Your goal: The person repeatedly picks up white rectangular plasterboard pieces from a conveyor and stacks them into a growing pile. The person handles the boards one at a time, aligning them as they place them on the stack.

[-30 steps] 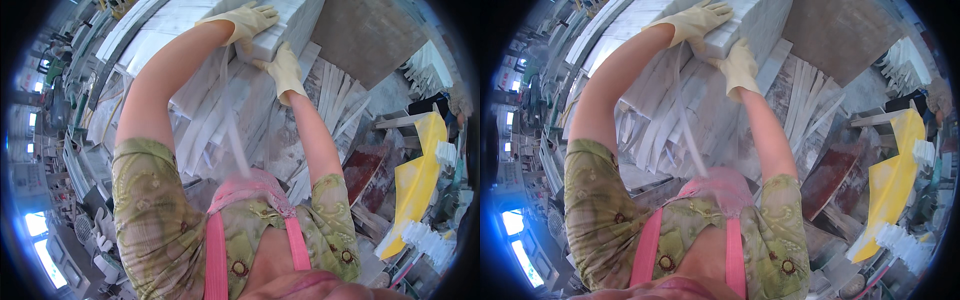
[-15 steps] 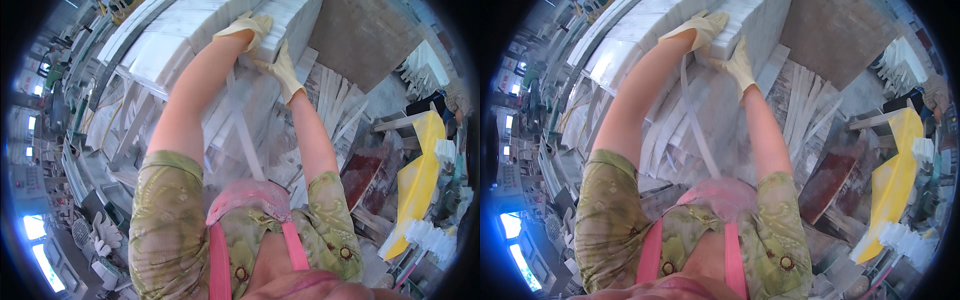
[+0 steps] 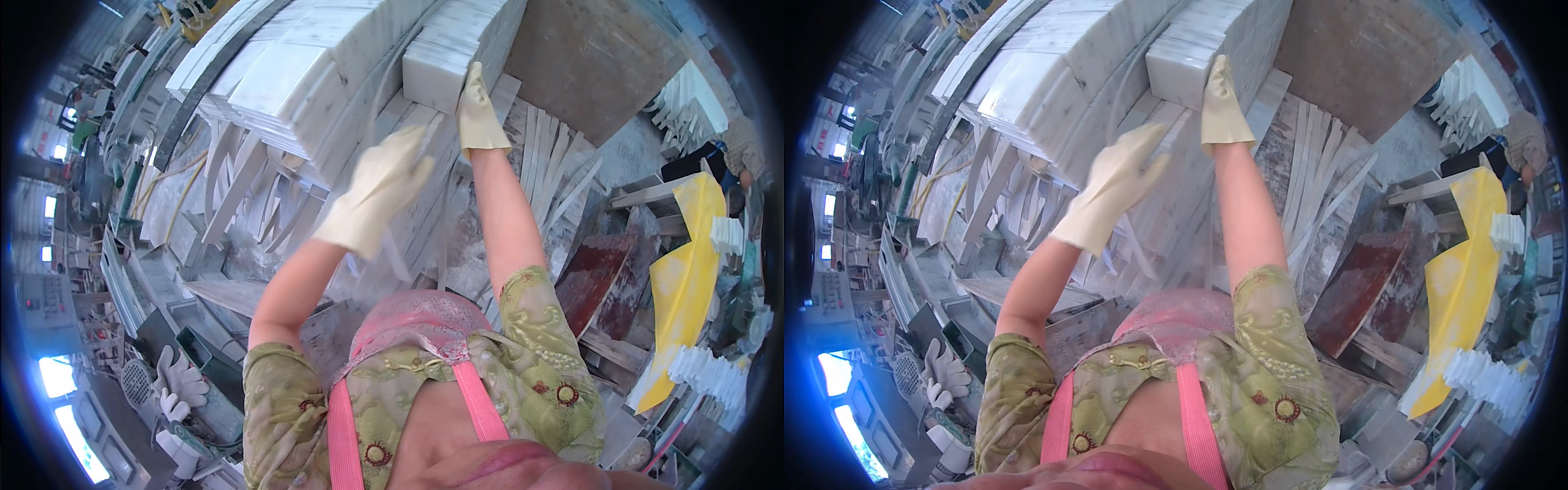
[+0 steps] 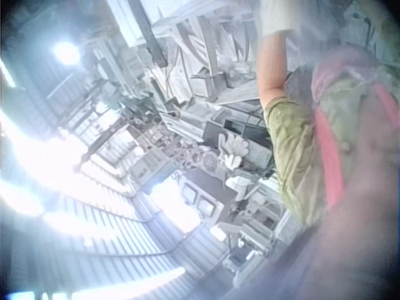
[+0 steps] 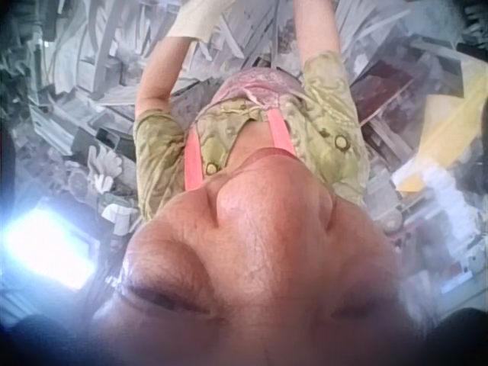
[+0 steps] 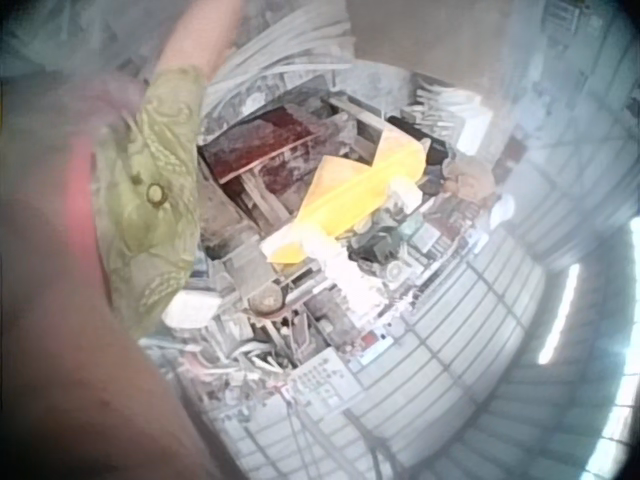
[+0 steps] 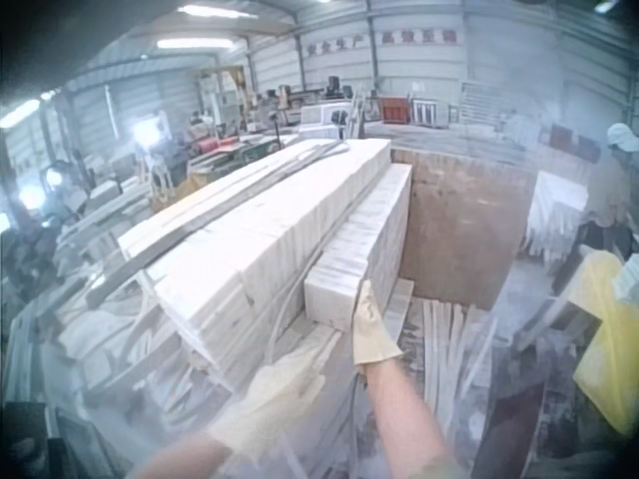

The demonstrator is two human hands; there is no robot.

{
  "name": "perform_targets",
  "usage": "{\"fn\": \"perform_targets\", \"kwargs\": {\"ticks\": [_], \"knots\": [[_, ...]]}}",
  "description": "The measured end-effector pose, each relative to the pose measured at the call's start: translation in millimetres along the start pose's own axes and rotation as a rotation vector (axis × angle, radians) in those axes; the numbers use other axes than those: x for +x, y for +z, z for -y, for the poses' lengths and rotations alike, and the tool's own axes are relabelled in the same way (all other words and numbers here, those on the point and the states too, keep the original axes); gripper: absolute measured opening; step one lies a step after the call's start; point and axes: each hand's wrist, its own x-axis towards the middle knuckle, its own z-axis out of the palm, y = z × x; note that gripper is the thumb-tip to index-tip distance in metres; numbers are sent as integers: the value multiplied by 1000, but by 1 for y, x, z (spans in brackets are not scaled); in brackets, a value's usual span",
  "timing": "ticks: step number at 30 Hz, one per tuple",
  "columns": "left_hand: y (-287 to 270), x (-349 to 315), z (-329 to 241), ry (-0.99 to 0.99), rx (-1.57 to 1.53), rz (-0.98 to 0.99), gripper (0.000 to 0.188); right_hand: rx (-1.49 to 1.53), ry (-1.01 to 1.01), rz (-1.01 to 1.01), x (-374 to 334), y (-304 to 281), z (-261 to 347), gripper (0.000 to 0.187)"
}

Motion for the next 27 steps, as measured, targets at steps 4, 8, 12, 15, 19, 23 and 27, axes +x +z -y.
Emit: {"fn": "perform_targets", "kwargs": {"ticks": [4,8,12,15,19,23,27], "knots": [[-46,-26,12,-303,275,117,41,45,-55,-52,1,18,-6,73],[-50,-36,19,-78,188,-42,39,68,-76,-80,5,29,-8,72],[-40,-36,28,-23,200,-168,39,36,-98,-81,11,12,-16,71],[-33,-33,26,-115,185,-225,39,-90,-178,-9,28,-18,-23,70],[-18,-31,16,-160,205,-480,34,-277,-467,-222,53,-41,-2,59],[-14,-39,15,-103,109,-554,31,-412,-598,-297,12,-29,61,61],[-17,-44,18,-61,70,-526,33,315,-153,-339,-51,5,99,74]]}}
